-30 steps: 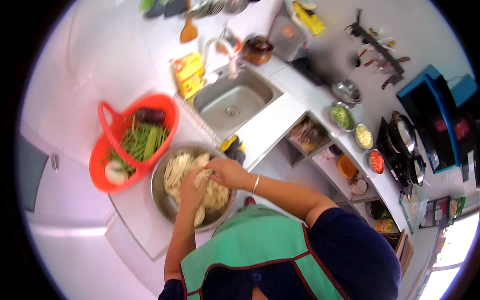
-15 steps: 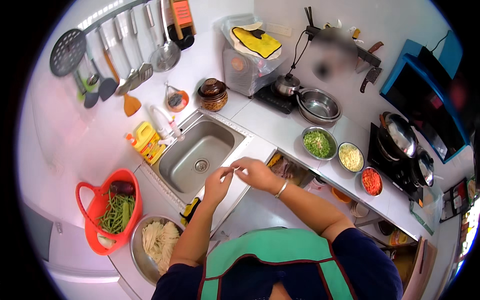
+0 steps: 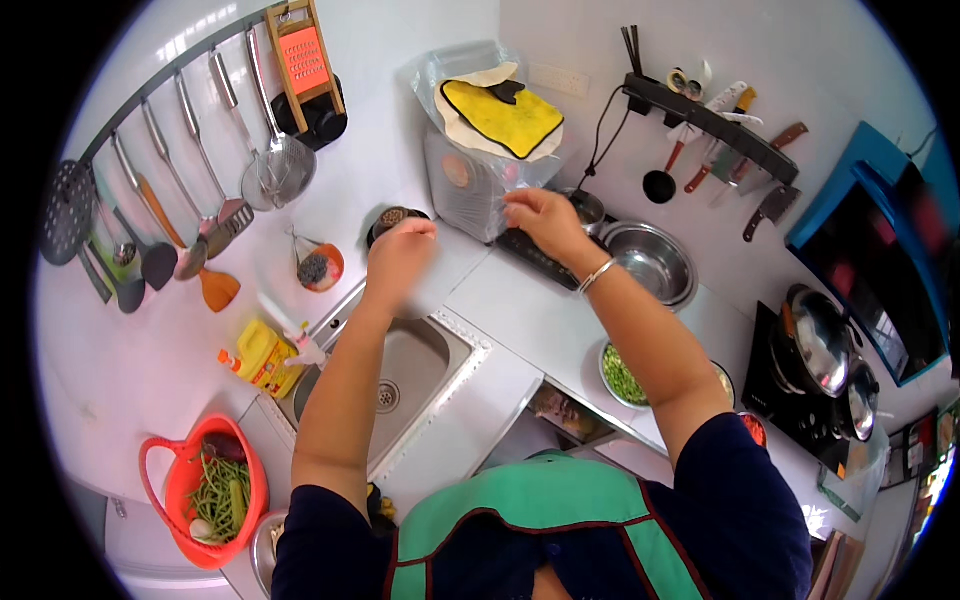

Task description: The person cuts a stack of flat dough sheets into thin strips using a knife on a wooden cutting board. They gather the cut noodles, place them into a metal bowl, and then wipe the cutting board clean with a cloth.

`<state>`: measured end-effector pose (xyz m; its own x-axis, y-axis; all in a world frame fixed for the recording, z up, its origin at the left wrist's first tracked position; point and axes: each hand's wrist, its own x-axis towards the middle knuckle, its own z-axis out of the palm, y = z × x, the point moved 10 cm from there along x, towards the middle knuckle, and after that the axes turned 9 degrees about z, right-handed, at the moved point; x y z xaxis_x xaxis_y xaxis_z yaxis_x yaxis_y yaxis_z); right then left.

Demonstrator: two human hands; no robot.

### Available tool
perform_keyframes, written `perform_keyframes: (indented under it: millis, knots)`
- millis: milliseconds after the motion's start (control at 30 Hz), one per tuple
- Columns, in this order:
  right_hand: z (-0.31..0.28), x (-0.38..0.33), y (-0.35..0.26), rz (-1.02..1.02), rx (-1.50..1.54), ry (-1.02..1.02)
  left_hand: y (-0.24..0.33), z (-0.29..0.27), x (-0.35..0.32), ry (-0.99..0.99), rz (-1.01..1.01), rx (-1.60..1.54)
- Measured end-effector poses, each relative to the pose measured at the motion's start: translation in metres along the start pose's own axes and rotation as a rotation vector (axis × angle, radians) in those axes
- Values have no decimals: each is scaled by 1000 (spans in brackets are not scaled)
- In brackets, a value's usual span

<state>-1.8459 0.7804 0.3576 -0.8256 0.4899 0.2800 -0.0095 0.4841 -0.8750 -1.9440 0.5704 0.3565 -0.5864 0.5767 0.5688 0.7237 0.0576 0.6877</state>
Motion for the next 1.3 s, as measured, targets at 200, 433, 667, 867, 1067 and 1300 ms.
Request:
perform_keyframes:
  millis: [200, 433, 667, 867, 1067, 1300]
  knots:
    - [-24, 152, 45, 231, 554, 17, -14, -7, 116, 69, 341, 331]
    - [-12, 314, 131, 395, 917, 8, -53, 30, 255, 6, 366, 710]
    - [20, 428, 168, 384, 1172, -68, -119, 73, 373, -35, 313, 822]
    - [-16, 467, 161, 118, 1266, -66, -147, 78, 416, 28, 154, 522]
    - [-123, 427, 73, -484, 1115, 161, -97, 16, 337, 484, 170, -121]
    - [-113, 478, 32, -503, 425, 499, -1, -76, 227, 654, 284, -67]
